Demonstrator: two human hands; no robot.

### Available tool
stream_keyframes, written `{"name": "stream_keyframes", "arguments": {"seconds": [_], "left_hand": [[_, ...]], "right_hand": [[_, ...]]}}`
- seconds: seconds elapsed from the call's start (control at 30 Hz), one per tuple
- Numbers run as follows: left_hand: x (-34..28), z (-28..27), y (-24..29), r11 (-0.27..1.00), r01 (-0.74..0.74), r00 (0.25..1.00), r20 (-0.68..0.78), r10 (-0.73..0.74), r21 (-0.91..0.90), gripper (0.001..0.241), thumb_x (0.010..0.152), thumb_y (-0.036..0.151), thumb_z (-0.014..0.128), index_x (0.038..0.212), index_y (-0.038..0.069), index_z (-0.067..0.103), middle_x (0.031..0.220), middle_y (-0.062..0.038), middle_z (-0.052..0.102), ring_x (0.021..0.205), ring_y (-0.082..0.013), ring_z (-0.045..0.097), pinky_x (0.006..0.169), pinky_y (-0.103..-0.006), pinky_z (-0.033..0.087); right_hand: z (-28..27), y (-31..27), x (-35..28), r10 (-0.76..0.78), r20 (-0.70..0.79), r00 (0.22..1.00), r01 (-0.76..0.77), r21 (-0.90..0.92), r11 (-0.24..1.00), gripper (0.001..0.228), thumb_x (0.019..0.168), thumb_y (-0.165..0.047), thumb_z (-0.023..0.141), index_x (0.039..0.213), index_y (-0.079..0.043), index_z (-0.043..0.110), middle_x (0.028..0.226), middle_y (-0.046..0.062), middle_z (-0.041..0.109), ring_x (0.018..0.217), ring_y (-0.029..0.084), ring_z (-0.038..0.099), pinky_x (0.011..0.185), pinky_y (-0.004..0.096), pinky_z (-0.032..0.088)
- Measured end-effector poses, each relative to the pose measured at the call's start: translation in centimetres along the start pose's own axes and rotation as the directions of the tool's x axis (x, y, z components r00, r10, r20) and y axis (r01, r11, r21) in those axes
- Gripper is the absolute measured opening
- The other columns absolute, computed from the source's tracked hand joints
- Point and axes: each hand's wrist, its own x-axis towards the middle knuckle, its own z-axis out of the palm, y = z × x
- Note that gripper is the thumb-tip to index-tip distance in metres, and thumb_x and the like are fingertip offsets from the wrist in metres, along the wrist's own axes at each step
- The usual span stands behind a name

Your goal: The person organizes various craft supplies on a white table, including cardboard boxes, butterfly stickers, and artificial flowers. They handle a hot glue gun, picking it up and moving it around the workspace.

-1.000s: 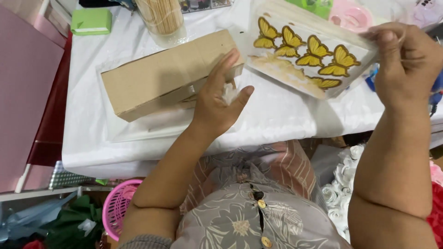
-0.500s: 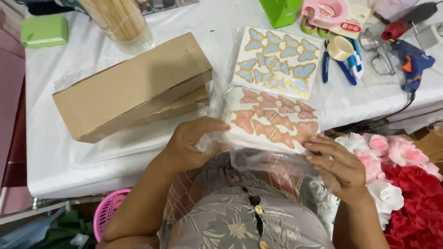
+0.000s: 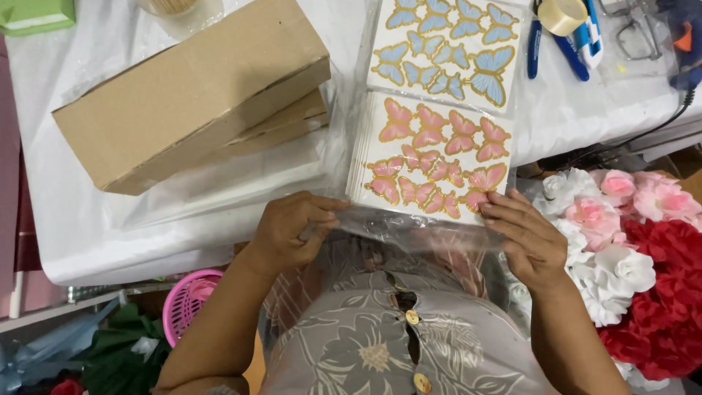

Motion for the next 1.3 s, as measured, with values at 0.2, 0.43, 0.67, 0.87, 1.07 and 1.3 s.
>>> {"name": "stream_keyframes", "arguments": {"seconds": [0.2, 0.43, 0.67, 0.87, 1.07, 1.3], "left_hand": [[-0.7, 0.8, -0.3, 0.946, 0.306, 0.950, -0.036, -0.311, -0.110, 0.006, 0.097, 0.007, 0.066, 0.092, 0.004, 0.070, 0.077, -0.013, 0.075, 0.057, -0.0256, 0.066, 0.051, -0.0330, 0.050], [-0.2, 3.3, -2.7, 0.596, 0.733, 0.633, 0.005, -0.774, -0.327, 0.015, 0.097, 0.012, 0.069, 0.084, 0.003, 0.067, 0.061, -0.011, 0.069, 0.050, -0.0149, 0.059, 0.047, -0.0277, 0.047], [0.5, 3.4, -2.6, 0.212, 0.878, 0.302, 0.154, -0.941, -0.430, 0.012, 0.090, 0.013, 0.072, 0.086, 0.002, 0.067, 0.059, -0.015, 0.062, 0.041, -0.0177, 0.057, 0.030, -0.0261, 0.038], [1.4, 3.2, -2.7, 0.119, 0.880, 0.243, 0.221, -0.944, -0.459, 0.016, 0.087, 0.014, 0.070, 0.091, 0.000, 0.064, 0.062, -0.018, 0.063, 0.038, -0.0194, 0.057, 0.026, -0.0276, 0.039], [1.2, 3.3, -3.1, 0.102, 0.867, 0.249, 0.247, -0.936, -0.488, 0.021, 0.084, 0.020, 0.072, 0.087, 0.001, 0.062, 0.061, -0.017, 0.063, 0.038, -0.0188, 0.057, 0.025, -0.0265, 0.038], [1.5, 2.8, -2.9, 0.077, 0.866, 0.243, 0.280, -0.929, -0.494, 0.025, 0.083, 0.022, 0.073, 0.087, 0.000, 0.061, 0.061, -0.016, 0.060, 0.039, -0.0219, 0.057, 0.025, -0.0297, 0.039]], "right_hand": [[0.1, 1.5, -1.9, 0.087, -0.151, 0.985, -0.083, 0.031, 0.996, 0.035, 0.108, -0.020, 0.053, 0.101, 0.005, 0.077, 0.095, 0.018, 0.073, 0.097, 0.040, 0.072, 0.103, 0.057, 0.055], [1.4, 3.5, -4.0, 0.542, -0.337, 0.770, -0.490, 0.231, 0.840, 0.028, 0.100, 0.007, 0.073, 0.127, 0.009, 0.066, 0.078, 0.010, 0.057, 0.075, 0.018, 0.060, 0.081, 0.034, 0.053], [1.5, 2.0, -0.4, 0.174, -0.311, 0.934, -0.296, -0.406, 0.865, 0.063, 0.083, 0.007, 0.088, 0.139, 0.012, 0.060, 0.091, 0.022, 0.063, 0.086, 0.039, 0.063, 0.091, 0.049, 0.047], [3.3, -3.3, 1.7, -0.183, 0.129, 0.975, 0.216, -0.333, 0.918, 0.021, 0.096, -0.013, 0.066, 0.112, -0.002, 0.075, 0.098, 0.022, 0.069, 0.090, 0.042, 0.070, 0.081, 0.052, 0.056], [7.0, -3.5, 4.9, -0.200, 0.212, 0.957, 0.291, -0.699, 0.653, 0.039, 0.100, -0.014, 0.061, 0.138, -0.011, 0.067, 0.136, 0.021, 0.067, 0.124, 0.035, 0.066, 0.109, 0.046, 0.052], [6.8, -3.2, 5.5, -0.191, 0.215, 0.958, 0.287, -0.738, 0.611, 0.037, 0.106, -0.014, 0.050, 0.139, -0.013, 0.068, 0.135, 0.019, 0.069, 0.123, 0.033, 0.068, 0.108, 0.045, 0.053]]}}
